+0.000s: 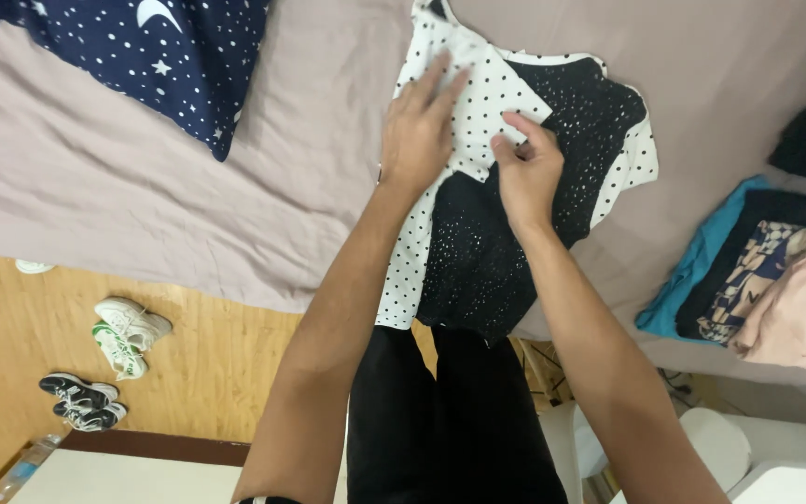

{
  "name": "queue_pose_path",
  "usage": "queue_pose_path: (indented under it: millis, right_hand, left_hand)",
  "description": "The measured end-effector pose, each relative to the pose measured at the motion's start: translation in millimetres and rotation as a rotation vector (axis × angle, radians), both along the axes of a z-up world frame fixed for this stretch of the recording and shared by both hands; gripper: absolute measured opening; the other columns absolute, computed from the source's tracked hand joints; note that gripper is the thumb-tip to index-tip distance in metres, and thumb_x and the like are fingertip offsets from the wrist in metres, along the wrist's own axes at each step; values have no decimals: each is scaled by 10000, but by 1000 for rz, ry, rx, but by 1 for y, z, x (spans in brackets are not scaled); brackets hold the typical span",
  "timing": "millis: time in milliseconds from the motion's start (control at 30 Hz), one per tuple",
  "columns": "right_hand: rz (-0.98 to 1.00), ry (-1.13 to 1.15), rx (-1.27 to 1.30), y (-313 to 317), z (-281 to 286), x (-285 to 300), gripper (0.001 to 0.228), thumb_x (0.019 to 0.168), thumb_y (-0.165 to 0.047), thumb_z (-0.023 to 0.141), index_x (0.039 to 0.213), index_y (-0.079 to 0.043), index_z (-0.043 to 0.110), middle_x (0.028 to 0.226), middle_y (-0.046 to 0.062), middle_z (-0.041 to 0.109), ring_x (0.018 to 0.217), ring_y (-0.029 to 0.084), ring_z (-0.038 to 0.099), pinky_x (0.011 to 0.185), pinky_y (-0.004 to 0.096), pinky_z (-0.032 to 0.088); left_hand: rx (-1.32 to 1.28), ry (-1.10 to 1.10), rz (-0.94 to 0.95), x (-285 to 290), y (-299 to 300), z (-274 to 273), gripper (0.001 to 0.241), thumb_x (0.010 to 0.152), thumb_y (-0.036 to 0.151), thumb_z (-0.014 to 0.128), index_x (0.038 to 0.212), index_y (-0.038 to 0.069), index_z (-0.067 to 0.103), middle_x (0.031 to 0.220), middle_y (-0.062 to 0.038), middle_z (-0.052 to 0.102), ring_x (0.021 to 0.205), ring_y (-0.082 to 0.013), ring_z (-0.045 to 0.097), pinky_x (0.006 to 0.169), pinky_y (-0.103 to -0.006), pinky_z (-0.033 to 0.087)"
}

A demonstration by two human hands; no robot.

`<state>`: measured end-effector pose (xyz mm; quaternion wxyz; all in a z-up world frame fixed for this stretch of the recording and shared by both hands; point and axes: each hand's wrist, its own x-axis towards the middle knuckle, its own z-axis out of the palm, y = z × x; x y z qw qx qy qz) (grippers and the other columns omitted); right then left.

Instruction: The person folds several pieces of clothing on a bed, including a patterned shirt, a pink long-sleeved top, a polka-dotted top, a black t-shirt, and a pink t-shirt. Each item is smoothed out, folded into a compact rectangle, and placed onto a growing stack.

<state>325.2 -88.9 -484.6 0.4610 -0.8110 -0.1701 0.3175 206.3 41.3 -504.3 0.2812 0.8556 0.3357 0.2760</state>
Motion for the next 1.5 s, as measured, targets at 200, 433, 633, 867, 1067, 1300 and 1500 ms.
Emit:
queue_pose_path:
  millis: [200, 433, 633, 867, 1067, 1300, 1500]
  right_hand:
    - [65, -139, 40, 19, 25, -17, 448, 910, 95, 684, 1348, 0, 664, 1192, 62, 597, 883, 113, 600, 712, 260, 506]
    - [365, -186, 238, 52, 60, -44, 778, 848, 145, 636, 1558, 10, 347, 1488, 183, 307, 1236, 270, 550, 962, 301, 582]
    - [621, -295, 19, 32, 23, -54, 665, 931, 2, 687, 1540, -64, 430, 1584, 187, 337, 1380, 314, 448, 1149, 466, 449]
    - [909, -503, -184, 9, 44, -42, 580, 905, -206, 696, 1461, -124, 554, 1623, 202, 230, 1482, 397, 219, 1150, 628, 72]
    - [480, -609, -115, -82, 60, -15, 327, 1006, -114, 680, 1331, -144, 659, 1416, 127, 536, 1337, 316, 496, 1127, 489, 370]
    - [-81, -406, -147, -160, 27, 4, 267, 959, -75, 723, 1169, -19, 568, 1142, 118, 533, 1048, 241, 546, 918, 358, 473]
    - [-204, 217, -56, -222, -35, 3, 115, 992, -51, 680, 1076, -26, 605, 968, -12, 604, 871, 75, 541, 773, 227, 481]
  left_hand:
    - [-168, 284, -65, 7, 23, 11, 698, 849, -36, 676, 1513, 163, 594, 1664, -65, 337, 963, -245, 644, 919, -369, 558]
    - [-922, -134, 83, -11, 45, 7, 328, 1080, 151, 588, 1396, 108, 664, 1360, -89, 715, 1123, -204, 732, 899, -313, 600]
    - [-1154, -186, 128, -21, 35, 6, 299, 1093, 175, 551, 1354, 44, 611, 1194, -141, 734, 1066, -199, 688, 914, -315, 556]
    - [-206, -67, 272, -34, -14, 36, 506, 998, 67, 647, 1482, 88, 499, 1470, -229, 495, 1366, -361, 482, 1135, -432, 453]
    - [-5, 363, 86, -40, -43, 44, 319, 987, 170, 692, 1305, 158, 671, 1461, -56, 564, 1363, -311, 472, 1160, -539, 308]
    - [-213, 146, -73, 30, -100, 81, 335, 927, 178, 727, 1255, 122, 687, 1349, -92, 601, 1279, -325, 544, 1062, -489, 442]
    - [-712, 309, -367, 91, -139, 91, 585, 880, 328, 807, 1393, 168, 575, 1306, -100, 615, 1224, -338, 611, 1023, -464, 546]
